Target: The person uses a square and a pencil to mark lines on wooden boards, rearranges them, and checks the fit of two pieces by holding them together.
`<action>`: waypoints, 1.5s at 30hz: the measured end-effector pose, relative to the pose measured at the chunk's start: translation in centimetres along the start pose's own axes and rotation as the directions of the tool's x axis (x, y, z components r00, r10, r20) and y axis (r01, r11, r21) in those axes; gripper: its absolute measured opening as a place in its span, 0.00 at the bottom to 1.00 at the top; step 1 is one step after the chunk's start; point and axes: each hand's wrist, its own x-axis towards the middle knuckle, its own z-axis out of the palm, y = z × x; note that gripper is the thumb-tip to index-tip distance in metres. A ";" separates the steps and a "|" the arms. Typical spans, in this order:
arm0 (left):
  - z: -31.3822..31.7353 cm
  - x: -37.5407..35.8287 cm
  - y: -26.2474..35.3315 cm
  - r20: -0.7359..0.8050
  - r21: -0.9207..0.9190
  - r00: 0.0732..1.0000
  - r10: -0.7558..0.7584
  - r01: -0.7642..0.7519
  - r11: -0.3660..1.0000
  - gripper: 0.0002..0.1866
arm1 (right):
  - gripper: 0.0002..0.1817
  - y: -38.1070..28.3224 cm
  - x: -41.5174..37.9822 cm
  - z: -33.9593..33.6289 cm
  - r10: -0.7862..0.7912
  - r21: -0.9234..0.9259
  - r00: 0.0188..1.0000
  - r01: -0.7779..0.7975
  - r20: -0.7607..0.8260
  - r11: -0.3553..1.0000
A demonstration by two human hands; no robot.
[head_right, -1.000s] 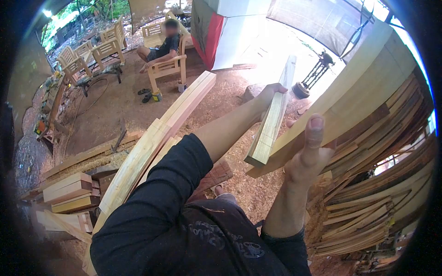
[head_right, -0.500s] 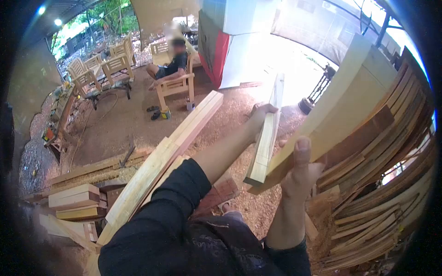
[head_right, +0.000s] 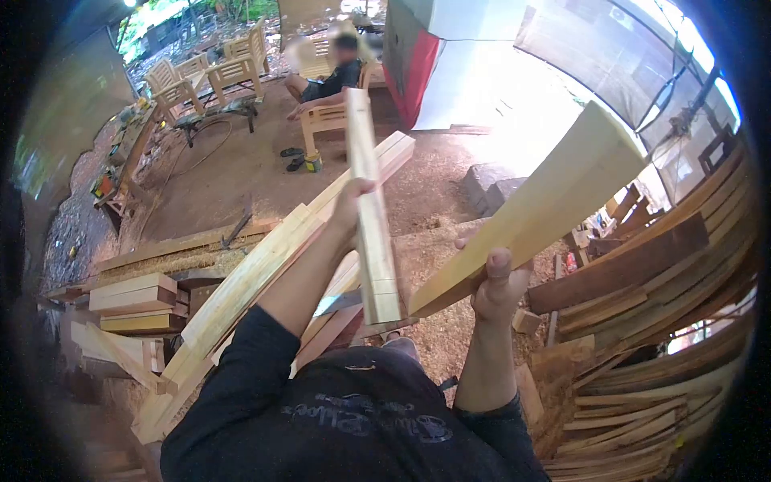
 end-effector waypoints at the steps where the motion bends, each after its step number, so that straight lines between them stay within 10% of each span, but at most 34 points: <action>1: -3.0 0.1 0.0 -0.065 0.005 0.997 0.048 -0.047 0.999 0.24 | 0.41 1.2 0.1 -0.6 0.020 0.059 1.000 -0.020 0.000 0.998; 10: -14.4 -12.6 3.4 -0.554 -0.003 0.698 0.454 -0.547 0.837 0.19 | 0.44 9.2 1.1 -0.7 0.092 0.024 0.986 -0.096 0.140 0.995; 18: -20.2 -20.6 -0.8 -0.748 -0.136 0.641 0.173 -0.404 0.905 0.21 | 0.32 13.7 2.7 3.9 0.199 0.019 0.947 -0.211 0.251 0.977; 27: -22.0 -22.0 -2.4 -0.824 -0.261 0.546 0.154 -0.606 0.752 0.26 | 0.37 15.7 2.2 7.4 0.352 0.123 0.839 -0.435 0.414 0.892; 45: -28.4 -21.4 -5.5 -0.853 -0.391 0.520 -0.043 -0.582 0.713 0.19 | 0.34 15.1 2.3 2.0 0.264 -0.063 0.870 -0.263 0.417 0.963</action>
